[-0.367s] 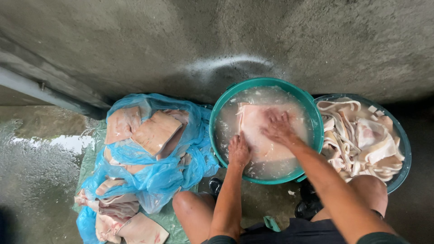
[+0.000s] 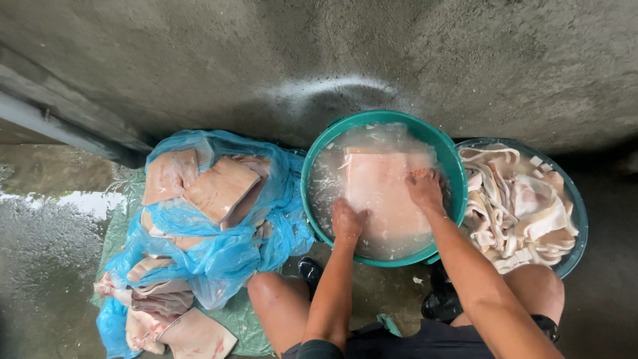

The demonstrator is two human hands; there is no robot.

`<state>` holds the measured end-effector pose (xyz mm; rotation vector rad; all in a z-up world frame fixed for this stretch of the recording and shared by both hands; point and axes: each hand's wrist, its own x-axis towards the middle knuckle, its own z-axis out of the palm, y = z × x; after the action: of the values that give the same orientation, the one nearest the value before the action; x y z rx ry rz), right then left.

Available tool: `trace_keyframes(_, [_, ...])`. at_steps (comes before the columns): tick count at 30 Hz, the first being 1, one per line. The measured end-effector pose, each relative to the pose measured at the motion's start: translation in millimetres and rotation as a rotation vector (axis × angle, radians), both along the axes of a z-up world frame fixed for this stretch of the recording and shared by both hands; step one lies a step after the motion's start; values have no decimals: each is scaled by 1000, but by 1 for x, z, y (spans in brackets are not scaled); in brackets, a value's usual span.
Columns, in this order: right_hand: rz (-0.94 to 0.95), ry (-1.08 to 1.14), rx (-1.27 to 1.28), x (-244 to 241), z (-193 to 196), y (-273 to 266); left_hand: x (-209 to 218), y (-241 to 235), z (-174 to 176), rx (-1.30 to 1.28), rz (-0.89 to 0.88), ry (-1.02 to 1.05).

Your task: The person washes and sorts pieces of raw animal skin by hand in buckets of water and then places them into blue plastic crates.

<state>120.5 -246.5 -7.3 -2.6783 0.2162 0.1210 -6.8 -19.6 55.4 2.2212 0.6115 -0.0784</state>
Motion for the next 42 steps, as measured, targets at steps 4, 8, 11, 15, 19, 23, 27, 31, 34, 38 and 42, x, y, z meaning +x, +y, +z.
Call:
trace_keyframes(4, [-258,3,406,13,10,-22,-2,1,-9,217,-85,-236])
trace_keyframes(8, [-152,-68,818,27,15,-32,14,-9,-20,-55,2,-121])
trace_keyframes(11, [-182,197,1109,14,18,-49,15,-12,-44,-368,43,-121])
trace_keyframes(15, [-169,298,1013,5,21,-36,41,6,-66,-631,150,-146])
trace_keyframes(19, [-115,174,735,-22,29,-30,37,16,-57,-600,97,78])
trace_keyframes(23, [-6,-78,579,-7,83,-12,41,22,-30,-601,-128,-449])
trace_keyframes(27, [117,-300,1116,-15,111,-20,51,43,0,-920,-8,-329])
trace_keyframes(31, [-68,-117,1026,-8,75,-8,45,55,0,-694,-95,-471])
trace_keyframes(34, [-123,-19,765,-6,27,0,34,52,-5,-268,-13,-258])
trace_keyframes(38, [-103,-56,489,-4,3,1,22,43,-3,-436,193,93])
trace_keyframes(42, [-27,23,55,-19,17,27,23,40,-46,-218,64,99])
